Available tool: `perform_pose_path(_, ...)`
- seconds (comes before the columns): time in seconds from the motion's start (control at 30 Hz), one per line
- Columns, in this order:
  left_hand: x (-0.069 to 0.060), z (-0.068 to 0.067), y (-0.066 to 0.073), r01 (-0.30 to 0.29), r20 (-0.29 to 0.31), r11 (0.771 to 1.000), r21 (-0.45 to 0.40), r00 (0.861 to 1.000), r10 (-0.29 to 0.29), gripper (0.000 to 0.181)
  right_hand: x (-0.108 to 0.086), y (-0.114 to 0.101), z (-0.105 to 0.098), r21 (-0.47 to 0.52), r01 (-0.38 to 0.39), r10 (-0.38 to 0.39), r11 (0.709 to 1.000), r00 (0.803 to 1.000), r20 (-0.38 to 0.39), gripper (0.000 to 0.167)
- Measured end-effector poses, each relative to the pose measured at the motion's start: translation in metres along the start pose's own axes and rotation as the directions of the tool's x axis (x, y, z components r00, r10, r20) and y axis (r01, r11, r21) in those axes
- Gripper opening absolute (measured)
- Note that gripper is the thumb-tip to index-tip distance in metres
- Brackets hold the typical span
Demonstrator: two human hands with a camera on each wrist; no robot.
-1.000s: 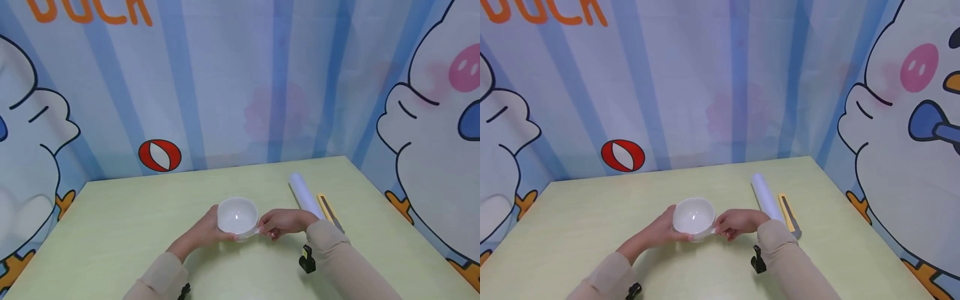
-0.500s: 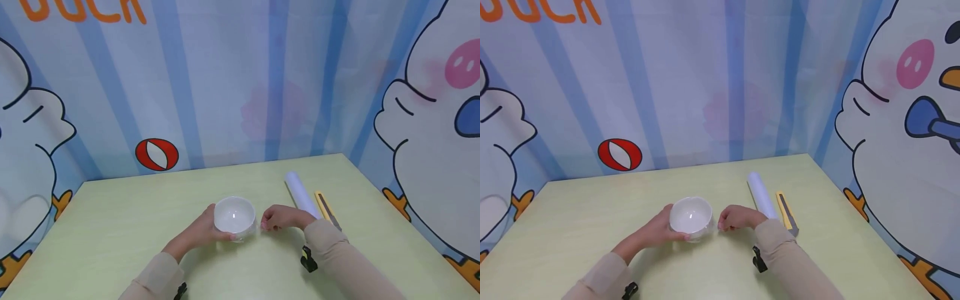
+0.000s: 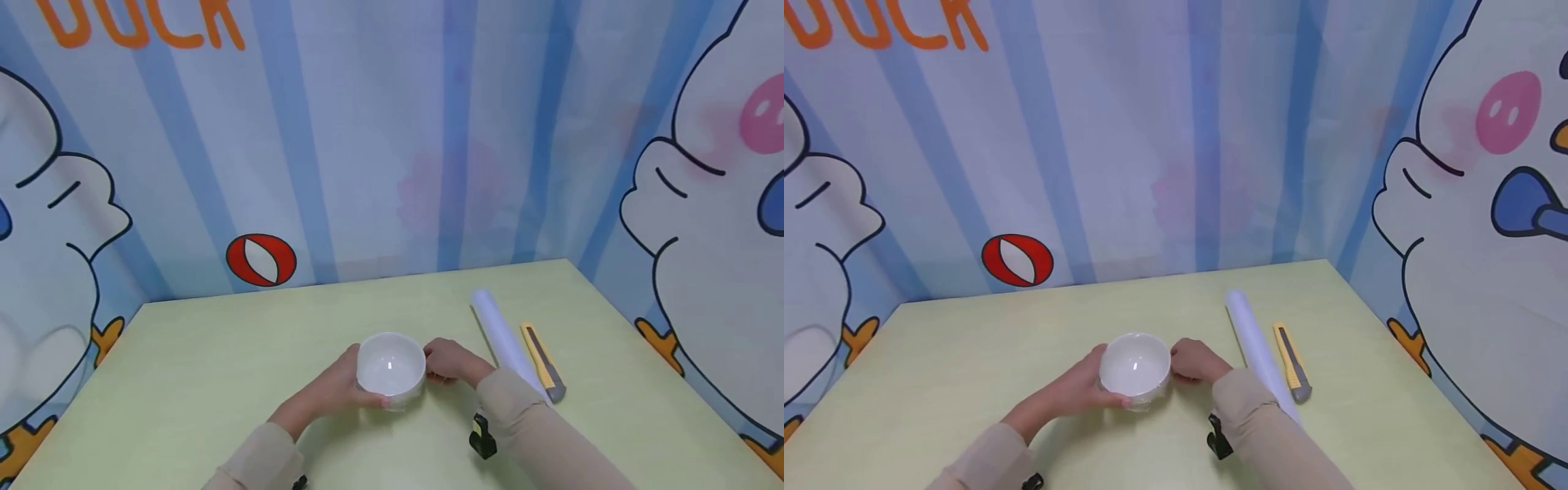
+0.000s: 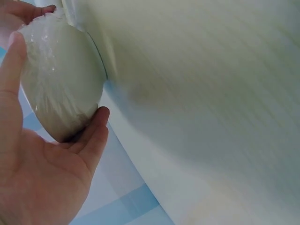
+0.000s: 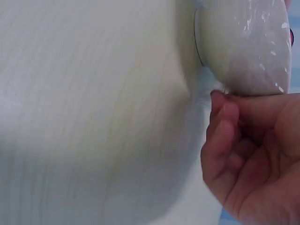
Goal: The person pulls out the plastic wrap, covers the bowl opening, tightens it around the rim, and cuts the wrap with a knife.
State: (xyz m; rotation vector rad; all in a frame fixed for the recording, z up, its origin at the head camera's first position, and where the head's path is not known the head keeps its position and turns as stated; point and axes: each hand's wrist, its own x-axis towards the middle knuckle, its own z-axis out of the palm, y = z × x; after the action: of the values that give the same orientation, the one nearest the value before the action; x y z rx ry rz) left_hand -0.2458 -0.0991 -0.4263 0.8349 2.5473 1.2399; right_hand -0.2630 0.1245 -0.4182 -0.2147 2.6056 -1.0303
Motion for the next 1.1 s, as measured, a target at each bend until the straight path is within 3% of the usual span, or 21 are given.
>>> perform_pose_path(0.07, 0.0, 0.001, 0.0, 0.01, 0.006, 1.0, 0.008, 1.0, -0.01, 0.088, 0.002, 0.002, 0.003, 0.18, -0.066, 0.061, 0.981, 0.998, 0.032, 0.013)
perform_pose_path(0.13, -0.001, 0.001, 0.0, 0.038, 0.002, 0.999, 0.022, 0.999, -0.038, 0.091, 0.004, 0.004, 0.004, 0.295, -0.092, 0.084, 0.951, 0.996, 0.04, 0.013)
perform_pose_path(0.27, -0.001, 0.002, 0.0, 0.068, -0.002, 0.997, 0.031, 0.998, -0.068, 0.094, 0.009, 0.006, 0.005, 0.409, -0.107, 0.107, 0.906, 0.994, 0.022, 0.011)
perform_pose_path(0.4, 0.0, 0.002, 0.002, 0.064, 0.004, 0.998, 0.021, 0.998, -0.064, 0.094, 0.012, 0.007, 0.005, 0.414, -0.098, 0.11, 0.905, 0.994, -0.006, 0.013)
perform_pose_path(0.6, -0.001, 0.001, 0.004, 0.083, 0.004, 0.996, 0.027, 0.997, -0.083, 0.095, 0.016, 0.009, 0.004, 0.354, -0.079, 0.074, 0.932, 0.997, 0.028, 0.019)
perform_pose_path(0.73, 0.0, 0.001, 0.005, 0.1, 0.007, 0.995, 0.016, 0.995, -0.1, 0.096, 0.017, 0.009, 0.001, 0.241, -0.076, 0.07, 0.968, 0.997, 0.035, 0.017)
perform_pose_path(0.87, 0.001, 0.001, 0.005, 0.097, 0.011, 0.995, 0.008, 0.995, -0.097, 0.096, 0.016, 0.008, -0.002, 0.155, -0.089, 0.087, 0.984, 0.996, 0.019, 0.013)
perform_pose_path(0.97, 0.0, 0.001, 0.004, 0.09, 0.006, 0.996, 0.0, 0.996, -0.09, 0.096, 0.017, 0.009, -0.001, 0.174, -0.109, 0.103, 0.979, 0.994, 0.046, 0.011)
perform_pose_path(1.1, 0.0, 0.002, 0.003, 0.08, 0.001, 0.997, -0.004, 0.997, -0.08, 0.094, 0.019, 0.01, 0.0, 0.272, -0.174, 0.164, 0.946, 0.985, 0.058, 0.016)
